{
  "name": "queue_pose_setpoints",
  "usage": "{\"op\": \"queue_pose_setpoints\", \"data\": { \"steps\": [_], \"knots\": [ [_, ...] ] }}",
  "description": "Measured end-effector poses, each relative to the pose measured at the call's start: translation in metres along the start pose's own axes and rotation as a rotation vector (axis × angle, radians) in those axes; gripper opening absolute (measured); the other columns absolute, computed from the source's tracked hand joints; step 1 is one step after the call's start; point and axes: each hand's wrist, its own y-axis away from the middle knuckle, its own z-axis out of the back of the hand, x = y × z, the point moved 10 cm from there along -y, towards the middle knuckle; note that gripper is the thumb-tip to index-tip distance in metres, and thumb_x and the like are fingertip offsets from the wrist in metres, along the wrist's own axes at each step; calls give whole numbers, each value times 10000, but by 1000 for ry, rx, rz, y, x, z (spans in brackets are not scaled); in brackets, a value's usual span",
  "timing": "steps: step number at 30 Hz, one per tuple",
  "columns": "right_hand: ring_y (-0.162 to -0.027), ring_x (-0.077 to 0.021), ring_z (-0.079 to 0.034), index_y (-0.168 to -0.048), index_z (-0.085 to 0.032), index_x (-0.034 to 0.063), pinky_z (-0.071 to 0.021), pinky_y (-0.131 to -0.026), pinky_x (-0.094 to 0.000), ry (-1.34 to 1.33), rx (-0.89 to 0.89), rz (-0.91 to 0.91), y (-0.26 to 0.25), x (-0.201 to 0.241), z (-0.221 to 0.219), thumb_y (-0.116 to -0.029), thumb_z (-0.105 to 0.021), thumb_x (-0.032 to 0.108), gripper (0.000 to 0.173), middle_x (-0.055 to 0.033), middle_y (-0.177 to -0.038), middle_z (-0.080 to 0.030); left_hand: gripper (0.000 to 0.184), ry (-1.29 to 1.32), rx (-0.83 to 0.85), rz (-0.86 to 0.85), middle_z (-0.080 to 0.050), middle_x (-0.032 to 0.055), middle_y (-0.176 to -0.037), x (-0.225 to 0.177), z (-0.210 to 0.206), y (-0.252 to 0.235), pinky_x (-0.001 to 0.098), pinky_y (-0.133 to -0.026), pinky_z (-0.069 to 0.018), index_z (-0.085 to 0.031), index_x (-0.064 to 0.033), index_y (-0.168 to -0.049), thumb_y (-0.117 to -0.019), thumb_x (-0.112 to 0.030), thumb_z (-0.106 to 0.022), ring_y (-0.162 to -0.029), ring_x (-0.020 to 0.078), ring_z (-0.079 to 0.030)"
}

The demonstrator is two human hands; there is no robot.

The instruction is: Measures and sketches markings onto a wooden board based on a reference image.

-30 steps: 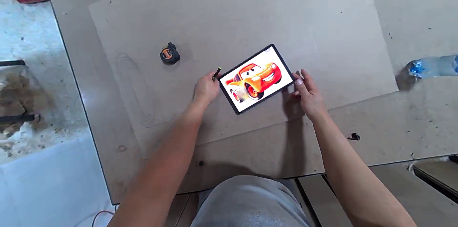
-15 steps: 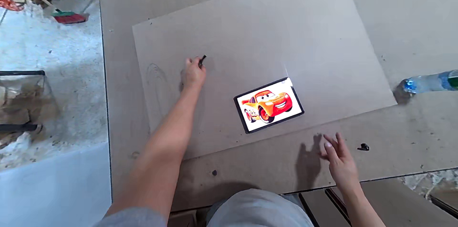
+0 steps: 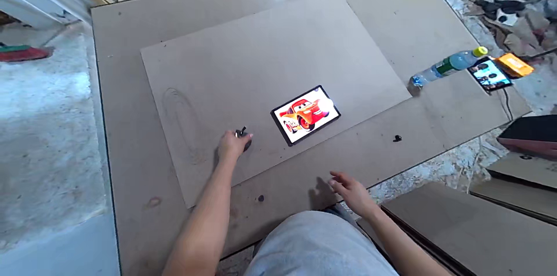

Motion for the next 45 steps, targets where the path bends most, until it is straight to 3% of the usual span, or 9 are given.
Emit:
{"op": "queue_pose_setpoints", "data": {
  "steps": [8,13,17,21,27,35,38,40,45],
  "knots": [
    [-1031,-153,-712,-1475,-555,189,-582,-947,-421,291,423,323,22,97,-121,-1005,-591,528,581,-8,-1297,-693,619,196,67,71,-713,195,-1117,139,-54,153,560,-973,-540,-607,10,-1297,-935,-478,-725,-1063,334,-693],
    [-1313,-230,-574,-1585,-404,201,-508,-1062,-466,330,441,430,40,95,-162,-909,-662,649,851,-75,-1516,-527,569,452,91,-33,-726,118,-907,121,-68,216,474,-782,-605,-573,-29,-1308,-906,-368,-790,-789,239,-712],
    [-1258,-215,-616,-1611,-351,183,-523,-1052,-447,322,491,455,54,95,-166,-887,-687,661,930,-98,-1471,-563,444,599,216,-142,-724,71,-869,81,-83,245,370,-638,-593,-619,-82,-1275,-955,-372,-722,-689,171,-689],
    [-1271,-210,-601,-1544,-455,199,-487,-1087,-478,354,514,532,55,104,-151,-860,-688,698,878,-94,-1413,-602,335,629,269,-187,-730,46,-962,42,-83,265,334,-726,-607,-663,-95,-1239,-1003,-332,-655,-797,141,-705],
    [-1227,-223,-612,-1482,-533,212,-504,-1043,-469,456,559,567,33,95,-80,-884,-705,566,716,-91,-1372,-610,357,751,333,-151,-657,60,-739,-12,-126,277,297,-497,-513,-641,-60,-1289,-992,-254,-682,-510,140,-566],
    [-1151,-157,-645,-1419,-589,248,-531,-1001,-438,348,654,430,-12,21,46,-869,-719,589,659,-35,-1312,-657,401,624,427,-110,-727,21,-864,-121,-217,288,284,-567,-527,-626,-72,-1232,-904,-244,-780,-600,112,-617],
    [-1027,-163,-670,-1383,-605,259,-555,-922,-453,382,756,425,-12,8,61,-858,-721,649,664,-30,-1169,-696,309,628,601,-122,-639,15,-772,-136,-242,299,285,-560,-483,-630,-72,-1143,-916,-240,-755,-583,108,-554],
    [-1014,-154,-673,-1324,-632,245,-558,-916,-444,368,821,445,-9,3,62,-875,-709,650,610,-22,-1130,-701,333,604,678,-143,-684,20,-864,-140,-249,305,316,-695,-557,-624,-80,-1157,-892,-217,-774,-731,118,-646],
    [-969,-97,-676,-1206,-686,230,-565,-882,-392,263,914,432,-14,1,57,-902,-695,637,508,26,-1054,-717,393,512,656,-176,-657,-9,-856,-138,-252,303,313,-731,-535,-660,-100,-1082,-858,-378,-823,-764,94,-618]
  ]
}}
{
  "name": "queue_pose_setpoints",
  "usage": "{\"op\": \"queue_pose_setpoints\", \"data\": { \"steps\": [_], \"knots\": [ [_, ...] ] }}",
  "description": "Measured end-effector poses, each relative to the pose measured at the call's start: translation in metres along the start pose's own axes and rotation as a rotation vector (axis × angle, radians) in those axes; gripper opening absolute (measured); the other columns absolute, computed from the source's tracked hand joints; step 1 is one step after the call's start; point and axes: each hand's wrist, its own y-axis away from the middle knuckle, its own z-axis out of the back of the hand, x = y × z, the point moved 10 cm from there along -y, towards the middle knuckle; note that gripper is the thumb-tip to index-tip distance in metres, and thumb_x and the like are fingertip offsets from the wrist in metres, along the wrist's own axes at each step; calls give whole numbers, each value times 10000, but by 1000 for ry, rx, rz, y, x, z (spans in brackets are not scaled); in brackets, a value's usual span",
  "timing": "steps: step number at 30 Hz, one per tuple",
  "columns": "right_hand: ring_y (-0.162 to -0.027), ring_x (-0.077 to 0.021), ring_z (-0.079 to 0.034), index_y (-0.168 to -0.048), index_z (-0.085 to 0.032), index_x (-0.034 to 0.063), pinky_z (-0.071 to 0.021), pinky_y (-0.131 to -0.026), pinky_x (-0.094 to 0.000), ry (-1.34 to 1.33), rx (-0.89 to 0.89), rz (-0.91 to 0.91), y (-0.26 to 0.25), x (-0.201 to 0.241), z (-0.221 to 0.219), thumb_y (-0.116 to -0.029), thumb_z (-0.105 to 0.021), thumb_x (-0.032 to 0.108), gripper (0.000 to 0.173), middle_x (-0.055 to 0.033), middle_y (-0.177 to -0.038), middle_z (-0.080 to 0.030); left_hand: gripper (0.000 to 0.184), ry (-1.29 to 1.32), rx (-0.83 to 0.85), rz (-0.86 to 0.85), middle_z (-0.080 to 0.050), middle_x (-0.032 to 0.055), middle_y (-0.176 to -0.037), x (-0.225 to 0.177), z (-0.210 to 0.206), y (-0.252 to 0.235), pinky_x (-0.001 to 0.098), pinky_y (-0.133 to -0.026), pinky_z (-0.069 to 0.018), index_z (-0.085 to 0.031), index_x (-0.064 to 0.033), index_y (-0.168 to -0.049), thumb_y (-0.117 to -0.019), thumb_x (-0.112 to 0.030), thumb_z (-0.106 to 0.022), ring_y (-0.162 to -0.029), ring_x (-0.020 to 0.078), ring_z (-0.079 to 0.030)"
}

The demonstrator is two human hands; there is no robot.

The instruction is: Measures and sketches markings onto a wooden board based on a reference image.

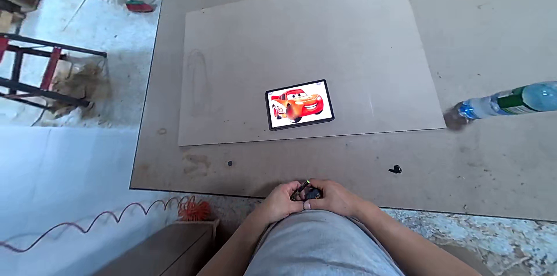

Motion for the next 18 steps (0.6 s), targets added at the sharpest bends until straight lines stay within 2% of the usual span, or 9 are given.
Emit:
{"op": "queue_pose_setpoints", "data": {
  "steps": [2,4,6,7,10,12,14,16,18],
  "knots": [
    [-990,-63,-677,-1186,-716,256,-566,-901,-369,-25,14,18,-2,3,4,-927,-670,629,456,63,-1076,-730,374,-37,-23,-10,-633,-21,-811,-1,0,-3,308,-702,-515,-678,-106,-1017,-862,-421,-807,-730,80,-593],
    [-1037,-45,-663,-1176,-741,290,-547,-937,-354,22,-11,34,0,5,15,-955,-622,636,428,82,-1123,-725,302,-20,-47,-53,-641,-23,-777,-7,0,-9,308,-678,-518,-698,-104,-963,-860,-369,-799,-704,73,-599],
    [-1054,-47,-659,-1150,-762,308,-545,-953,-352,76,-51,20,3,1,29,-946,-616,659,431,84,-1123,-723,231,2,-50,-93,-632,-24,-750,-17,1,-17,305,-641,-506,-694,-103,-924,-856,-307,-779,-674,71,-588],
    [-1005,-56,-668,-1118,-767,295,-558,-918,-363,93,-66,-15,7,-4,37,-923,-634,678,450,78,-1077,-728,205,11,-50,-103,-619,-26,-742,-21,3,-20,300,-624,-491,-686,-102,-914,-859,-282,-768,-661,72,-573],
    [-693,-130,-617,-922,-690,214,-528,-656,-418,194,-106,-179,20,-19,68,-837,-679,737,531,29,-762,-636,145,65,-115,-136,-623,-31,-754,-34,29,-32,282,-609,-486,-684,-84,-942,-853,-193,-716,-652,65,-565],
    [-660,-152,-606,-888,-674,203,-512,-622,-438,251,-162,-250,31,-25,99,-838,-705,656,457,17,-722,-615,142,115,-216,-140,-637,-6,-757,-41,65,-38,280,-604,-490,-696,-54,-977,-852,-122,-703,-643,82,-567],
    [-651,-140,-645,-918,-699,230,-550,-609,-430,271,-270,-275,43,-29,137,-864,-714,531,306,30,-736,-658,121,144,-305,-97,-641,36,-771,-42,107,-41,283,-559,-466,-681,-41,-1014,-899,-60,-711,-616,116,-550],
    [-692,-142,-672,-997,-747,246,-574,-648,-451,285,-393,-247,49,-29,177,-920,-699,378,160,32,-800,-705,85,204,-403,-77,-633,58,-784,-39,148,-48,285,-550,-438,-641,-40,-1008,-934,-25,-680,-613,131,-526],
    [-795,-141,-688,-1051,-771,249,-582,-735,-488,365,-476,-200,44,-19,214,-962,-679,275,130,40,-925,-734,60,258,-490,-110,-638,54,-762,-29,187,-65,277,-560,-462,-636,-29,-994,-939,-36,-659,-611,121,-545]
  ]
}}
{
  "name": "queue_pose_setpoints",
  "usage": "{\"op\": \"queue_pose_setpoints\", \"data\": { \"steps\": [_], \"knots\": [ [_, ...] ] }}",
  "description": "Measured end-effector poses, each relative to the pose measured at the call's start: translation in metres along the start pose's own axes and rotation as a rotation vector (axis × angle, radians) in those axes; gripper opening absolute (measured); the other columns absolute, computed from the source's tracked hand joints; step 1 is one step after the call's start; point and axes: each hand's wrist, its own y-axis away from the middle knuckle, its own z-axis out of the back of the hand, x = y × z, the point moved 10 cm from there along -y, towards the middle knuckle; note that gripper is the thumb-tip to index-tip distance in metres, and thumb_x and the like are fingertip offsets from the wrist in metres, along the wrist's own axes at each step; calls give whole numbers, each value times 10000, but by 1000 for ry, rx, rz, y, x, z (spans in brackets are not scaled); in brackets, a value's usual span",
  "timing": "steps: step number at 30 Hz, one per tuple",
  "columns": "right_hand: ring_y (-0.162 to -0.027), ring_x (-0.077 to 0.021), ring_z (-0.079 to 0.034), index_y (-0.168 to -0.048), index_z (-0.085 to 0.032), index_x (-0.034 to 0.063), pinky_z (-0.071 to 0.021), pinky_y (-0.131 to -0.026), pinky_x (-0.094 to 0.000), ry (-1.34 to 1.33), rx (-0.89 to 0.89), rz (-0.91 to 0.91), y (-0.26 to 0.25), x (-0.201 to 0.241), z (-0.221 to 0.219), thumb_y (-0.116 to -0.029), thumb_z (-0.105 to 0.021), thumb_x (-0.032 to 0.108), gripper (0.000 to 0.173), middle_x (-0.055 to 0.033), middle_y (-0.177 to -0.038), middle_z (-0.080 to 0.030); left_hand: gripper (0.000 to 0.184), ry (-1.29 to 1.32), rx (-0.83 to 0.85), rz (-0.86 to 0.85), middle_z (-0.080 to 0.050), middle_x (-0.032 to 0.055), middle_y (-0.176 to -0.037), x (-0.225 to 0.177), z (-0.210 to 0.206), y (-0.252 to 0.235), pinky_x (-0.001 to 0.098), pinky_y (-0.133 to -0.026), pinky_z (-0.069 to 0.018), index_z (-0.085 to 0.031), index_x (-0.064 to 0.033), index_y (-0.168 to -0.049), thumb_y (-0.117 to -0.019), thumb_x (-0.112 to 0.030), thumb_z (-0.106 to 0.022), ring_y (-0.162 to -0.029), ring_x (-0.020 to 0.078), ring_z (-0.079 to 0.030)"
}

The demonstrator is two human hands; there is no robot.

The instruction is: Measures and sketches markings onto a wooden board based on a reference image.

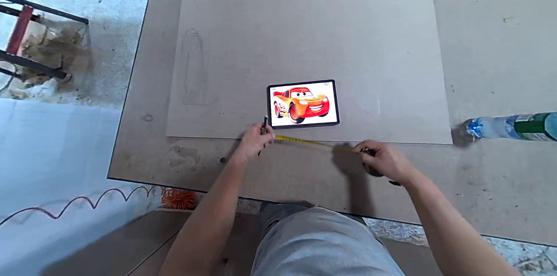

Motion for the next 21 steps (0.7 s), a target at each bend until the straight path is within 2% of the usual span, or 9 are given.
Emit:
{"op": "queue_pose_setpoints", "data": {
  "steps": [4,6,11,17,21],
  "knots": [
    [-870,-175,-714,-1071,-785,200,-597,-798,-525,151,-154,143,-50,17,41,-1005,-667,224,138,-4,-1036,-749,71,72,-93,-34,-623,40,-742,-3,24,-49,228,-535,-458,-653,-15,-1020,-961,-50,-670,-584,86,-534],
    [-926,-215,-718,-1090,-783,187,-580,-839,-562,168,-191,143,-77,20,53,-1012,-659,227,152,-38,-1071,-749,82,100,-132,-66,-616,29,-741,-10,31,-68,217,-527,-447,-661,-24,-1020,-948,-52,-689,-577,77,-521],
    [-972,-233,-713,-1105,-780,194,-564,-862,-578,190,-219,116,-125,24,62,-1026,-644,246,166,-46,-1127,-743,137,140,-244,-51,-612,12,-738,-8,49,-104,218,-488,-376,-704,-63,-1025,-912,-112,-765,-535,60,-453],
    [-1070,-272,-685,-1114,-783,180,-533,-928,-569,229,-245,122,-144,23,59,-1034,-628,230,182,-69,-1142,-738,138,191,-272,-34,-633,15,-734,-4,50,-109,202,-453,-346,-760,-73,-1071,-944,-125,-746,-507,55,-438],
    [-1065,-280,-677,-1123,-783,193,-527,-917,-561,252,-229,139,-149,23,58,-1039,-624,231,183,-66,-1120,-740,135,203,-265,-22,-640,15,-734,1,49,-107,197,-451,-355,-766,-71,-1078,-953,-104,-728,-506,53,-448]
  ]
}}
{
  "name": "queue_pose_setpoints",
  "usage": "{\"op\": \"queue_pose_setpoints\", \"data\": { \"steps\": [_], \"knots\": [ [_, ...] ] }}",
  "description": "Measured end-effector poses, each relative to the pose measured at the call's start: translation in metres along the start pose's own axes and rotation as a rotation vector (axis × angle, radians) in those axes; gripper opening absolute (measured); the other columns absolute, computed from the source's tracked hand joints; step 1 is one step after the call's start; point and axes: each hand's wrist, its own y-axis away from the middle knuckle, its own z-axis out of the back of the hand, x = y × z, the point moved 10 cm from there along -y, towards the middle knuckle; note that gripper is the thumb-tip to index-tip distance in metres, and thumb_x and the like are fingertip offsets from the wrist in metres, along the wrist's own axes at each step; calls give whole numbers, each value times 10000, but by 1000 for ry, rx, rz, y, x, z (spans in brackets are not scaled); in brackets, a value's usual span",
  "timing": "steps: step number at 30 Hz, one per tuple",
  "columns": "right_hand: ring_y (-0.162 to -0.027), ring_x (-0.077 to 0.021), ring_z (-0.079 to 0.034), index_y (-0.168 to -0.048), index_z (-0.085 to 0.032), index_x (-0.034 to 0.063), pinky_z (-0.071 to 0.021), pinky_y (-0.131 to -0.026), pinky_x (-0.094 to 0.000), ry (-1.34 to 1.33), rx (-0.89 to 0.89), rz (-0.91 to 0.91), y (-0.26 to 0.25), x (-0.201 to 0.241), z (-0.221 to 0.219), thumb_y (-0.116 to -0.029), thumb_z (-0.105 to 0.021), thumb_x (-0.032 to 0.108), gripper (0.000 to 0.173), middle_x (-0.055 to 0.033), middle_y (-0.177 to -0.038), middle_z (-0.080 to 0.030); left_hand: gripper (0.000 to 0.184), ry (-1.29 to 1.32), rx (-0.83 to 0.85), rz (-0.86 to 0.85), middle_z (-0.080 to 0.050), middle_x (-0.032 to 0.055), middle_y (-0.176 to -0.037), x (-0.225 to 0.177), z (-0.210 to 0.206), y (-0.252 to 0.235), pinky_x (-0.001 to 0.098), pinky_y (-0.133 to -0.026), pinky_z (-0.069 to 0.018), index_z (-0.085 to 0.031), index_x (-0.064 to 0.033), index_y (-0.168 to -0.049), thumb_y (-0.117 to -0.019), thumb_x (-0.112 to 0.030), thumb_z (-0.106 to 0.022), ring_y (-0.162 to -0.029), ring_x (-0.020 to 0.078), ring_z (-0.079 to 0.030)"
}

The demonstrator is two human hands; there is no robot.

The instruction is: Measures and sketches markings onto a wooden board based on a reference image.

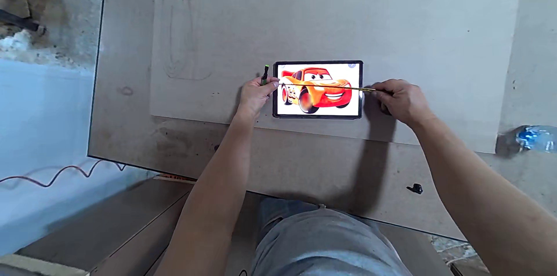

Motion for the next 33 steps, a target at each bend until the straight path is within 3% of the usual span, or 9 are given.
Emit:
{"op": "queue_pose_setpoints", "data": {
  "steps": [16,33],
  "knots": [
    [-1084,-283,-666,-1140,-788,183,-515,-948,-535,-8,15,200,-8,3,-3,-1027,-634,275,212,-77,-1105,-742,124,-38,-7,-65,-684,15,-759,0,-1,-2,188,-462,-396,-772,-56,-1058,-943,-84,-736,-524,43,-497],
    [-1097,-270,-665,-1130,-790,184,-510,-960,-514,-1,2,208,-13,6,-5,-1033,-626,310,228,-73,-1108,-743,118,-17,-63,-120,-679,20,-740,-3,-1,-3,195,-491,-406,-786,-60,-1047,-941,-91,-742,-543,55,-505]
  ]
}}
